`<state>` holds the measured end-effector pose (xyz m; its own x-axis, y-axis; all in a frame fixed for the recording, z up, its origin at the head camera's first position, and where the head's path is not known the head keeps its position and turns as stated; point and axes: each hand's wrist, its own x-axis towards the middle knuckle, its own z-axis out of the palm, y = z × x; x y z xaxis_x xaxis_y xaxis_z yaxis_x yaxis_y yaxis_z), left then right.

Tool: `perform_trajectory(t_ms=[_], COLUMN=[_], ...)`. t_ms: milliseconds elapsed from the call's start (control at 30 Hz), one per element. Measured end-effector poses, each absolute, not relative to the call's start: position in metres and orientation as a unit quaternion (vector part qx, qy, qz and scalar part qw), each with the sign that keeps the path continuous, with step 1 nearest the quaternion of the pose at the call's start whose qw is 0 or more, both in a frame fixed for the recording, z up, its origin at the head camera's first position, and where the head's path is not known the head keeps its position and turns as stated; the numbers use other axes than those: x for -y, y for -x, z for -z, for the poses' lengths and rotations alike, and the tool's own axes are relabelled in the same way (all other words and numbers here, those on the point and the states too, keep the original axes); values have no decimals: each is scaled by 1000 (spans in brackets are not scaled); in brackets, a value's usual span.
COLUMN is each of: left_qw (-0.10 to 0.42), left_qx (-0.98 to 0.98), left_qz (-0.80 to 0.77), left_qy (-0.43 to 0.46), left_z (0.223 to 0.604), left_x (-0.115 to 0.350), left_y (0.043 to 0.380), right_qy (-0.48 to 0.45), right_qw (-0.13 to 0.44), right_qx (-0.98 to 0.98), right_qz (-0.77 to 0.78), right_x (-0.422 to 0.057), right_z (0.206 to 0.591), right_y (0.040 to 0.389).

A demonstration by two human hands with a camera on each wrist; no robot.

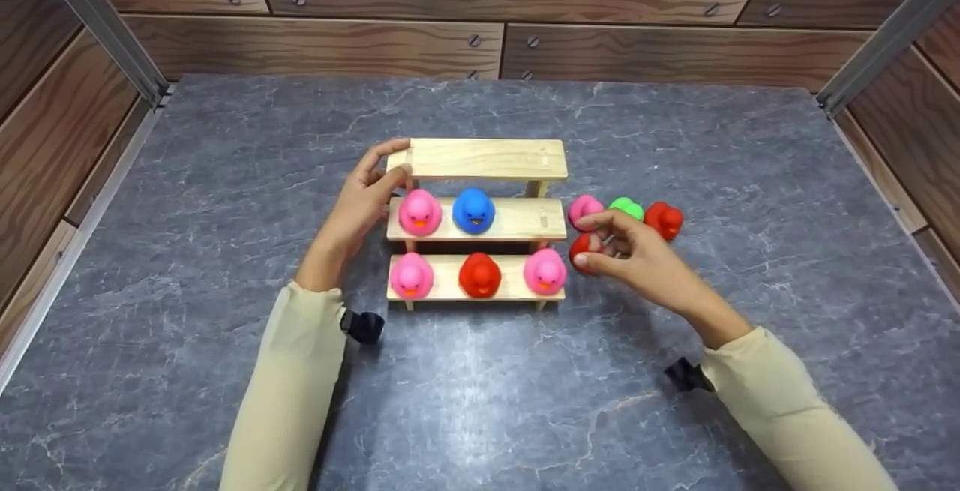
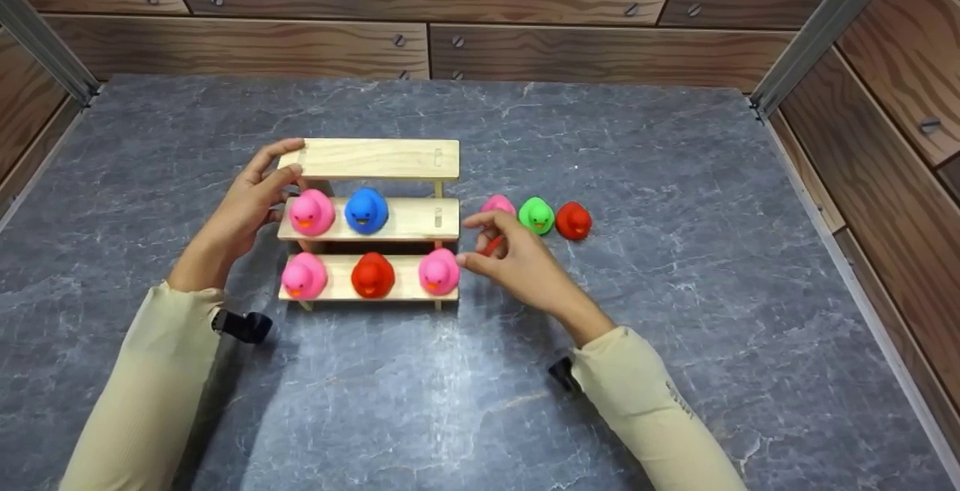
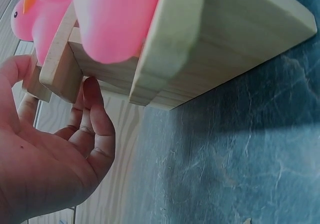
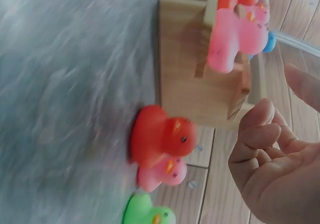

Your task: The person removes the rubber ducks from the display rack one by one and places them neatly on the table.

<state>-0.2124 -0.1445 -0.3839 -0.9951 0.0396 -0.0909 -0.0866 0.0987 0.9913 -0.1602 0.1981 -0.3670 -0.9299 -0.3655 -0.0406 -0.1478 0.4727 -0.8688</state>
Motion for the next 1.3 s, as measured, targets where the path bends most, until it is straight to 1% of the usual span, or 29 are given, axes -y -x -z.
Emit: perform_trajectory(t_ms=[400, 767, 1100, 1300], left_qw=[47, 47, 42, 41], left_qx=[-738, -728, -724, -727], left_qz=[-673, -684, -688, -685], left_qy=[14, 17, 14, 16], left_z=[384, 385, 387, 386], left_x=[143, 144, 145, 144], left_y=[211, 212, 213, 213], right_qy=[164, 171, 183, 183], right_qw=[109, 110, 113, 128], right_qx=[-830, -807, -822, -825], right_qz=[522, 554, 527, 519], right_x=[-168, -149, -128, -118], right_z=[353, 347, 353, 355], right_y=[162, 174, 183, 186])
